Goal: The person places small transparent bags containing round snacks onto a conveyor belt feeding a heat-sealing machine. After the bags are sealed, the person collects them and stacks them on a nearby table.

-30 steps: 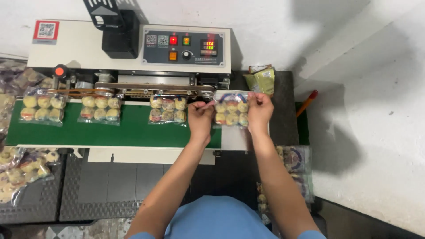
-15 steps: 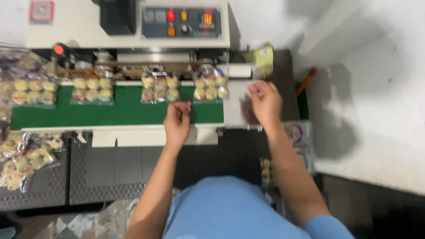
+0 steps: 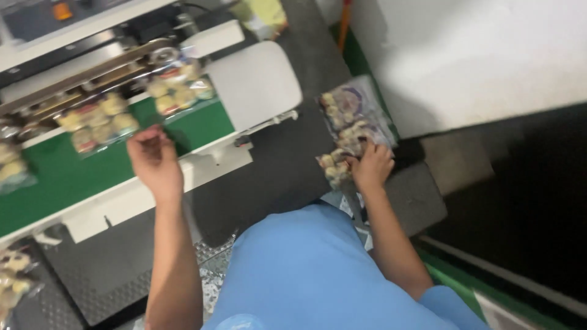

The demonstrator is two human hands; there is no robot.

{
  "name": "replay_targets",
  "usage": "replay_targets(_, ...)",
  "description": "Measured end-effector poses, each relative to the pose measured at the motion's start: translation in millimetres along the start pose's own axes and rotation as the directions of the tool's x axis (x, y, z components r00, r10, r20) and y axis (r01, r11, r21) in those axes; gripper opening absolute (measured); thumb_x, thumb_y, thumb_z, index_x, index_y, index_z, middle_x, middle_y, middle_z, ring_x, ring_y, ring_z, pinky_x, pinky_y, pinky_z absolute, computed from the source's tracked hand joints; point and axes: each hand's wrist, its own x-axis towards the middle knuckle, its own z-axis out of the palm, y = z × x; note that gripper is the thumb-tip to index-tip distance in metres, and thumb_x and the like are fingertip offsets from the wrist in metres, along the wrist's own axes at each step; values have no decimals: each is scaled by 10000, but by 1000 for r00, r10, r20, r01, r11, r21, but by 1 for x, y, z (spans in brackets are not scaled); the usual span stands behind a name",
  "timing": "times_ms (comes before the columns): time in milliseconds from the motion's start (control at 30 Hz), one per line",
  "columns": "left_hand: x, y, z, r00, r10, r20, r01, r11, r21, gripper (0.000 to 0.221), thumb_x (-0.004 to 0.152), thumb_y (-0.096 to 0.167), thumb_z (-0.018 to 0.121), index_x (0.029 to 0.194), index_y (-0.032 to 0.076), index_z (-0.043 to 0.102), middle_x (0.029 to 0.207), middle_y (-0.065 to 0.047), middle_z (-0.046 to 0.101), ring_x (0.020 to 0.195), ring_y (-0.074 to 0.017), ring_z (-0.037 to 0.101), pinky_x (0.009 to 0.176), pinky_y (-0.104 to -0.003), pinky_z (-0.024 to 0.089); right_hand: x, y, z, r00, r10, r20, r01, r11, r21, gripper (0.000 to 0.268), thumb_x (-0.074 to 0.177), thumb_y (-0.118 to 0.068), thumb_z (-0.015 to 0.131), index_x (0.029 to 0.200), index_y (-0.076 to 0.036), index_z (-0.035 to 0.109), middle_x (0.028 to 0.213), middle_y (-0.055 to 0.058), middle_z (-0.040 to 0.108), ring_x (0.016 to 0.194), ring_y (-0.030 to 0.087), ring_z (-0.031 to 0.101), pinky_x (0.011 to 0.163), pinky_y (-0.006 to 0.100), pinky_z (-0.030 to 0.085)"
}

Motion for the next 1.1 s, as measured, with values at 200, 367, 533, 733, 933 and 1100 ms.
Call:
replay_targets(200, -15, 30, 7, 998, 58, 25, -62, 981, 185, 259, 946, -200, 635, 1093, 12, 615, 1223, -233, 596, 1105, -380, 661, 922, -423, 545, 9, 16, 28, 999, -50, 3, 50, 999, 4, 242, 828, -348, 861, 884, -197, 679, 924, 33, 642, 1045, 315, 634, 887, 512, 468)
replay_targets(367, -48, 96, 52, 951, 51, 306, -97, 985, 139, 235, 923, -138, 651, 1003, 79, 686, 1156, -159, 668, 1150, -373, 647, 956, -436, 531, 18, -5, -17, 928, -333, 165, 285, 924, 255, 138, 921, -254, 765, 962, -161, 671, 977, 105, 661, 1047, 370, 664, 868, 509, 518)
replay_targets(533, -58, 110, 99, 559, -2, 829, -205, 969, 141, 568, 893, 135, 796, 1433, 108, 625, 1496, -240, 575, 1431, -477, 503, 1147, -634, 422, 13, -78, -120, 653, -729, 208, 582, 658, 479, 109, 968, -255, 691, 954, -178, 616, 878, 128, 673, 973, 383, 705, 822, 503, 547)
replay_targets(733, -31, 117, 101, 619, -12, 785, -45, 998, 51, 172, 887, 143, 820, 1056, 112, 803, 1023, -154, 809, 1081, -411, 742, 997, -526, 557, 29, -135, -160, 513, -824, -242, 788, 340, 513, 140, 891, -221, 830, 969, -194, 717, 877, 40, 659, 927, 324, 700, 791, 425, 550)
replay_targets(933, -28, 124, 82, 712, -483, 509, 635, 752, -176, 156, 853, 64, 874, 946, 0, 767, 724, -138, 763, 585, -166, 733, 496, -342, 656, 22, -164, -147, 764, -611, 208, -193, 91, 977, 468, 832, -90, 898, 1254, -52, 701, 1100, 88, 726, 960, 193, 763, 886, 327, 654)
replay_targets(1100, -28, 112, 83, 763, -614, 202, 636, 659, -403, 160, 860, 138, 912, 924, 57, 790, 724, -15, 689, 575, -61, 599, 489, -177, 537, 33, -197, -128, 905, -397, 151, -242, -191, 951, 121, 966, -101, 800, 1029, -30, 725, 875, 44, 634, 799, 116, 692, 697, 240, 624)
